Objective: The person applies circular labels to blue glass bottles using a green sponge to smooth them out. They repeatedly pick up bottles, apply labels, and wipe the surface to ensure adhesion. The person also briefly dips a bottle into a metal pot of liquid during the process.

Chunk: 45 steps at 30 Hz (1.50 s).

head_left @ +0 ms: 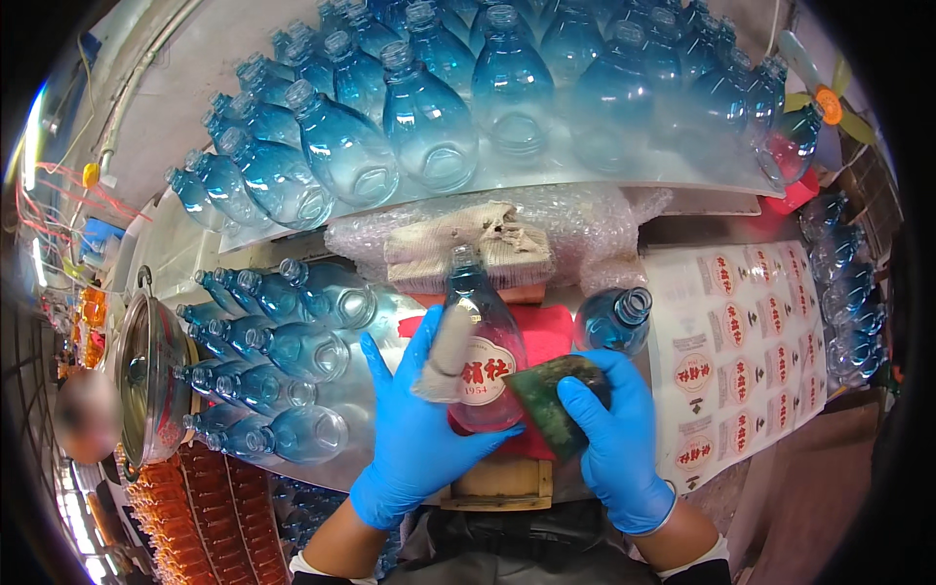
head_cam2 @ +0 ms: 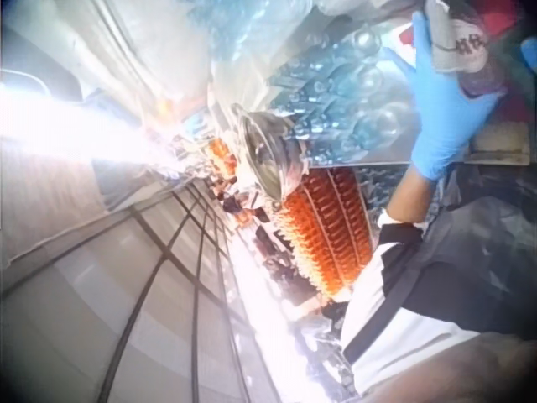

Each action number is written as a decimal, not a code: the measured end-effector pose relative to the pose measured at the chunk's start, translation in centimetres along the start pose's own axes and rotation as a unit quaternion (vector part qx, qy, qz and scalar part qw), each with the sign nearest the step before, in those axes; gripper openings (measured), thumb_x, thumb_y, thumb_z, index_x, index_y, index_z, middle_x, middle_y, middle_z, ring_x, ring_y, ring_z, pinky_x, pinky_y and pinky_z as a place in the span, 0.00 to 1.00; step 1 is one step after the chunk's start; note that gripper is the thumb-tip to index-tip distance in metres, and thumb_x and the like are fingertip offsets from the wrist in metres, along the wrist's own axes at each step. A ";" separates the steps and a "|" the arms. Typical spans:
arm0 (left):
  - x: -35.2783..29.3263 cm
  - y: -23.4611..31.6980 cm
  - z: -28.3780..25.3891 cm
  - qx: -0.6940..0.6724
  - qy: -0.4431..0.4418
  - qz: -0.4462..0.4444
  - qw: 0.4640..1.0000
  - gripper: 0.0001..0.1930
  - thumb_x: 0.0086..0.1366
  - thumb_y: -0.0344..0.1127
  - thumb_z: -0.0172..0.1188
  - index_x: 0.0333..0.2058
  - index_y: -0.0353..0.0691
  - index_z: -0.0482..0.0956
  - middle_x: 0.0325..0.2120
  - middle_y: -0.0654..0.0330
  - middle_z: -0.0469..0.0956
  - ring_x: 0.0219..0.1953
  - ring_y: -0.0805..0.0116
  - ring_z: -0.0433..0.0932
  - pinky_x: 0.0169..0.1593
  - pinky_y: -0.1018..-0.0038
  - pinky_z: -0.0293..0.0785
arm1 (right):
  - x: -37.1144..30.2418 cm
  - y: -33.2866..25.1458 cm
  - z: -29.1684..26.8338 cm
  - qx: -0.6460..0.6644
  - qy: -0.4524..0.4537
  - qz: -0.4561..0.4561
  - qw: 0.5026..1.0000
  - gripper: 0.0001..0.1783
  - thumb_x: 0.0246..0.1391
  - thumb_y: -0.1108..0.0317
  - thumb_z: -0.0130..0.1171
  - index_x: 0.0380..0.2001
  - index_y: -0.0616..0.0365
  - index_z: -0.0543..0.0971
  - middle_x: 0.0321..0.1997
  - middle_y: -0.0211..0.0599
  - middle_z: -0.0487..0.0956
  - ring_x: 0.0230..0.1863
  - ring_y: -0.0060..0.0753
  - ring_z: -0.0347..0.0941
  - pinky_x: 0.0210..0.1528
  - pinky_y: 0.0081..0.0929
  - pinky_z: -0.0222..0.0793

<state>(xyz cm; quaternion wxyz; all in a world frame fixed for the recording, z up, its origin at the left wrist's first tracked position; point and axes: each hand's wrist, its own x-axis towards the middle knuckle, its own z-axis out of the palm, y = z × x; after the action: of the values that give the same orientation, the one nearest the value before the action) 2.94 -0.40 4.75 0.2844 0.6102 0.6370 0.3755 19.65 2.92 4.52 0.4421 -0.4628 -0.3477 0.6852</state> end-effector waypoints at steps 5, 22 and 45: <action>-2.1 -2.7 0.1 0.157 0.025 0.067 0.985 0.53 0.39 0.45 0.75 0.60 0.32 0.54 0.52 0.53 0.69 0.55 0.61 0.68 0.66 0.55 0.27 | 0.9 -0.4 2.6 -0.167 0.039 -0.203 0.964 0.16 0.48 0.74 0.61 0.42 0.62 0.72 0.37 0.37 0.76 0.38 0.22 0.73 0.41 0.20 0.70; -0.9 -5.5 1.5 -0.215 0.042 0.020 0.975 0.59 0.35 0.42 0.77 0.62 0.33 0.47 0.57 0.50 0.61 0.59 0.62 0.62 0.65 0.62 0.47 | 3.2 0.3 2.5 -0.309 0.096 -0.433 0.841 0.16 0.45 0.75 0.62 0.41 0.60 0.75 0.37 0.42 0.77 0.33 0.34 0.76 0.35 0.25 0.72; -2.4 -4.4 1.2 -0.002 0.104 0.036 0.994 0.51 0.42 0.52 0.69 0.61 0.34 0.55 0.45 0.56 0.74 0.51 0.60 0.70 0.63 0.49 0.21 | -2.1 0.3 -0.9 -0.475 -0.186 -0.516 0.688 0.17 0.31 0.64 0.70 0.31 0.40 0.81 0.32 0.13 0.76 0.28 0.23 0.65 0.34 0.23 0.57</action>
<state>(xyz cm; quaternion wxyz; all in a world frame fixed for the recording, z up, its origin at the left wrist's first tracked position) 1.69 -2.54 0.23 0.2037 0.5900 0.6399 0.4483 20.76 0.88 4.66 0.3735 -0.2212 -0.8857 0.1647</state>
